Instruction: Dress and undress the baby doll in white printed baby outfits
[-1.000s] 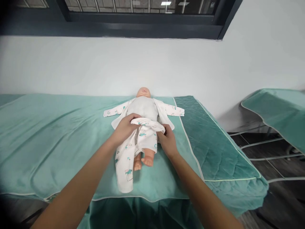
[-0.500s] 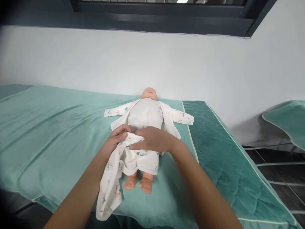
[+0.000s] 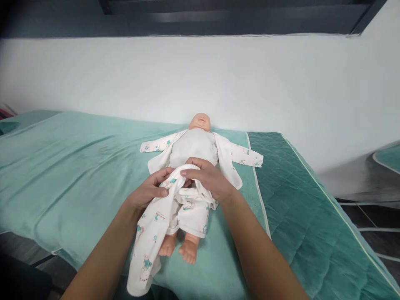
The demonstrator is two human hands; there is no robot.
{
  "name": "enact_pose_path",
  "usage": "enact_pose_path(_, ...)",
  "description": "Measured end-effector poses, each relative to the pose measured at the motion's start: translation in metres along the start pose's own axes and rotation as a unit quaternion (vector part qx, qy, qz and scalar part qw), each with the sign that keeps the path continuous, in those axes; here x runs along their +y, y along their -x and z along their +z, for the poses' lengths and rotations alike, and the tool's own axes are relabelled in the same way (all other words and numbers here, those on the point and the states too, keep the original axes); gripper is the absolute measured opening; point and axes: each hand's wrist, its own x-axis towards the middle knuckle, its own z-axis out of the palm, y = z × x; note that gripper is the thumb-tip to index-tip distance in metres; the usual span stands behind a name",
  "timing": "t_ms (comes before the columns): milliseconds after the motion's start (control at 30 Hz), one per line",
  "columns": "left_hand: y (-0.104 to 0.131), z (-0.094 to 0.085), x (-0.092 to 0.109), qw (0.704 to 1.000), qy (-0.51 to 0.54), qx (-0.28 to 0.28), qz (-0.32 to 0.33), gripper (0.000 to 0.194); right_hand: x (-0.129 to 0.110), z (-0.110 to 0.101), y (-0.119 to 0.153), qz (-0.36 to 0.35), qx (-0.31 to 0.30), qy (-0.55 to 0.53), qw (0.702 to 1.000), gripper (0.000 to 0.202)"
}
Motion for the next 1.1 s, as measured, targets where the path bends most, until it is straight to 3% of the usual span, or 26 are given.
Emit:
enact_pose_path(233,0.004,0.002,-0.006,0.999,-0.034,0.035,0.002,0.035,0.005,0.001,0.004,-0.028,-0.062,0.03,0.997,0.031)
enact_pose_path(400,0.001,0.001,-0.012,0.995,0.053,0.067,0.054,0.031,-0.003,0.007,0.006,-0.053,-0.091,0.141,0.984,0.035)
enact_pose_path(500,0.0,0.003,-0.01,0.992,0.057,0.089,0.072,0.031,-0.006,0.009,0.006,-0.034,-0.151,0.209,0.966,0.037)
enact_pose_path(600,-0.001,0.005,-0.009,0.99,0.047,0.11,0.077,0.03,-0.004,0.009,0.007,-0.009,-0.195,0.21,0.958,0.033)
enact_pose_path(700,0.0,0.005,-0.011,0.991,0.054,0.093,0.085,0.038,0.004,0.01,0.005,-0.025,-0.12,0.135,0.983,0.033)
enact_pose_path(800,0.001,0.006,-0.012,0.995,0.04,0.04,0.081,0.063,0.011,0.01,0.0,-0.035,0.018,0.038,0.998,0.034)
enact_pose_path(867,0.002,0.006,-0.012,0.997,0.006,0.027,0.068,0.077,0.015,0.009,-0.003,-0.031,0.065,-0.014,0.997,0.036)
enact_pose_path(967,0.001,0.006,-0.012,0.997,-0.03,0.052,0.054,0.073,0.017,0.007,-0.004,-0.023,0.06,-0.054,0.997,0.039)
enact_pose_path(1100,-0.002,0.003,-0.016,0.996,0.009,0.079,0.047,0.048,0.015,0.006,-0.002,-0.024,0.027,-0.038,0.999,0.04)
